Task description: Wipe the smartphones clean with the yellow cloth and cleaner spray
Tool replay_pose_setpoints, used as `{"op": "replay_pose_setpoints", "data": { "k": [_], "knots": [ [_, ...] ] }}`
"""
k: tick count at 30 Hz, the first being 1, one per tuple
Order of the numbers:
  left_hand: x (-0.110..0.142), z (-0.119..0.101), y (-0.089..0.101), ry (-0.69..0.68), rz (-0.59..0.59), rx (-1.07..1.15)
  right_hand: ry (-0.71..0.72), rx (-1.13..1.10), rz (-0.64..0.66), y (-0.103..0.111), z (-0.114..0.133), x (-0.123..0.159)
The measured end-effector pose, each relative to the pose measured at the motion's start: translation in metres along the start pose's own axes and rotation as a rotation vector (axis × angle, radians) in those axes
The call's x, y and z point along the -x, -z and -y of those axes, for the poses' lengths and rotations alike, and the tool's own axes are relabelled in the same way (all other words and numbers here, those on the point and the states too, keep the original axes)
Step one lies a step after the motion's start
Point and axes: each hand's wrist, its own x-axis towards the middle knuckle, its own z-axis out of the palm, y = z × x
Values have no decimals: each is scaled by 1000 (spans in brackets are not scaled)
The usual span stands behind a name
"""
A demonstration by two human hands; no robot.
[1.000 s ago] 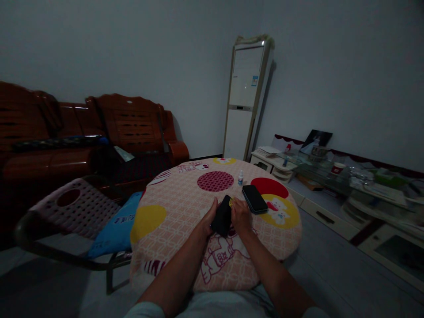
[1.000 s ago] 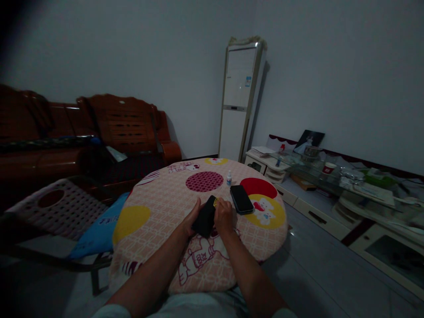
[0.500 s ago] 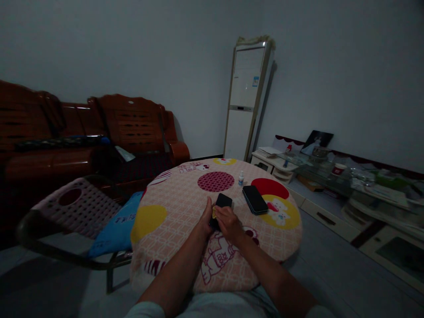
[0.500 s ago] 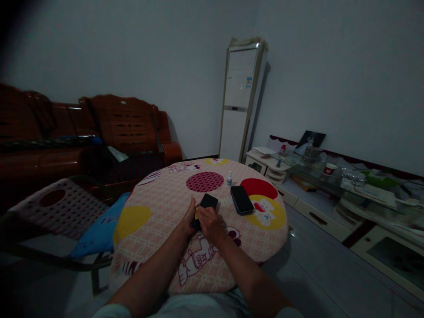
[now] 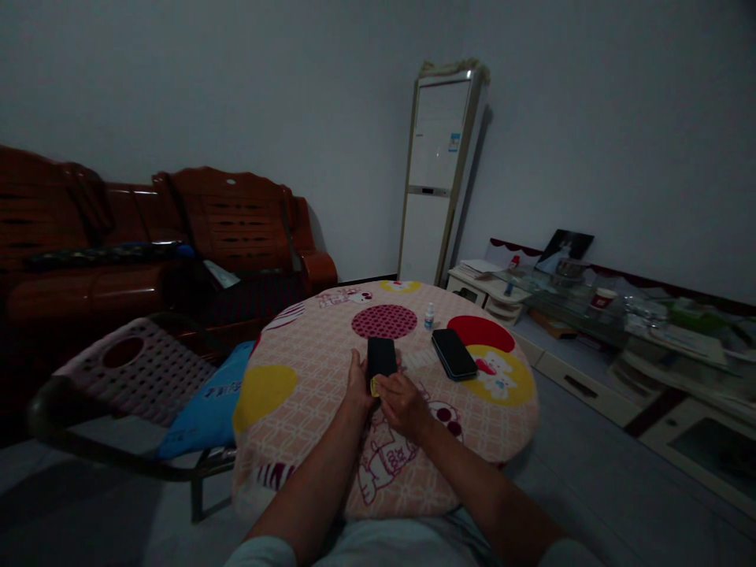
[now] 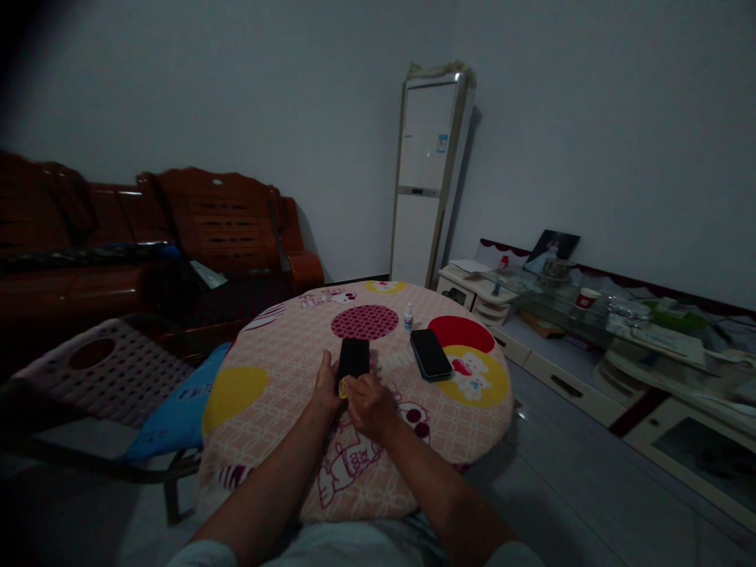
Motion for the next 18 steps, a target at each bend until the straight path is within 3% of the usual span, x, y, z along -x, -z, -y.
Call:
{"op": "replay_pose_setpoints", "data": {
  "k": [7, 14, 18],
  "knots": [
    [2, -5, -1, -88, 48, 54, -169, 17, -86, 1, -7, 4],
    [-1, 0, 4, 45, 122, 32, 45, -85, -1, -5, 3, 0],
    [-1, -2, 3, 32, 92, 26, 27, -70, -5, -4, 1, 0]
  ]
}}
